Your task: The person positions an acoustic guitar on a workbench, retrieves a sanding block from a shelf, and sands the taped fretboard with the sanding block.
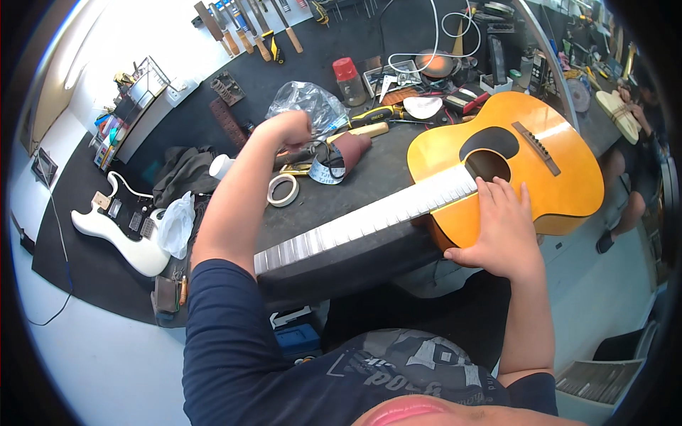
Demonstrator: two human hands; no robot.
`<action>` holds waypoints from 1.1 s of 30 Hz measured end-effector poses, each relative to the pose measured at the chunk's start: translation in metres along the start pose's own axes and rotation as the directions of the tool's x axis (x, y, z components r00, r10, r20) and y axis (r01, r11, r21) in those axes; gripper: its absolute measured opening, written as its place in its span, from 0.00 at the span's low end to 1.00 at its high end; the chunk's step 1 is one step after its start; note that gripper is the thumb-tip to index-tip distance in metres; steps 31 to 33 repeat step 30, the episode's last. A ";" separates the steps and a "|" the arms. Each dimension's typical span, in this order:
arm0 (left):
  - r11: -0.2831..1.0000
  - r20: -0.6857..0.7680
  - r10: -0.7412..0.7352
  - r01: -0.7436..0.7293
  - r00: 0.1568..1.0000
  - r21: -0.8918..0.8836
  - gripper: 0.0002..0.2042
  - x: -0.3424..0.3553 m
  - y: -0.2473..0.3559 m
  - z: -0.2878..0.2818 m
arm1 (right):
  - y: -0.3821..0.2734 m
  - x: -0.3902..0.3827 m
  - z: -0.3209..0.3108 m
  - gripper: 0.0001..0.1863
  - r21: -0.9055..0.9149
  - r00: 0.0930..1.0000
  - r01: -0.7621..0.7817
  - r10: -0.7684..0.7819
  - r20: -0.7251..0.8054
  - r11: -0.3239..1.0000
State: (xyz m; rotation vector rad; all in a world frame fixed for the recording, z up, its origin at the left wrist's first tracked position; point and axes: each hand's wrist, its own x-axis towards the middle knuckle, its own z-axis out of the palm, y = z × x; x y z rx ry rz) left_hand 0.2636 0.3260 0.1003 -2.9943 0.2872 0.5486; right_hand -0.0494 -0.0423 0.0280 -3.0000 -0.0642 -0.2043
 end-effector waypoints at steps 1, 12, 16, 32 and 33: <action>1.000 0.002 -0.010 0.010 1.000 0.000 0.08 0.004 -0.014 0.006 | -0.001 0.000 -0.001 0.70 0.005 1.000 0.009 -0.009 0.002 1.000; 0.891 -0.174 0.026 0.056 0.984 0.451 0.15 0.034 -0.065 0.066 | 0.002 0.000 0.000 0.70 0.015 1.000 0.004 -0.004 0.000 1.000; 0.818 -0.322 0.046 0.149 0.945 0.556 0.21 0.045 -0.069 0.093 | 0.003 -0.002 0.000 0.69 0.015 1.000 0.000 0.000 -0.017 1.000; 0.696 -0.588 0.398 -0.649 0.704 -0.307 0.36 -0.037 -0.062 -0.036 | -0.006 0.001 -0.007 0.69 -0.053 0.998 -0.022 0.025 0.059 0.998; 0.696 -0.588 0.398 -0.649 0.704 -0.307 0.36 -0.037 -0.062 -0.036 | -0.006 0.001 -0.007 0.69 -0.053 0.998 -0.022 0.025 0.059 0.998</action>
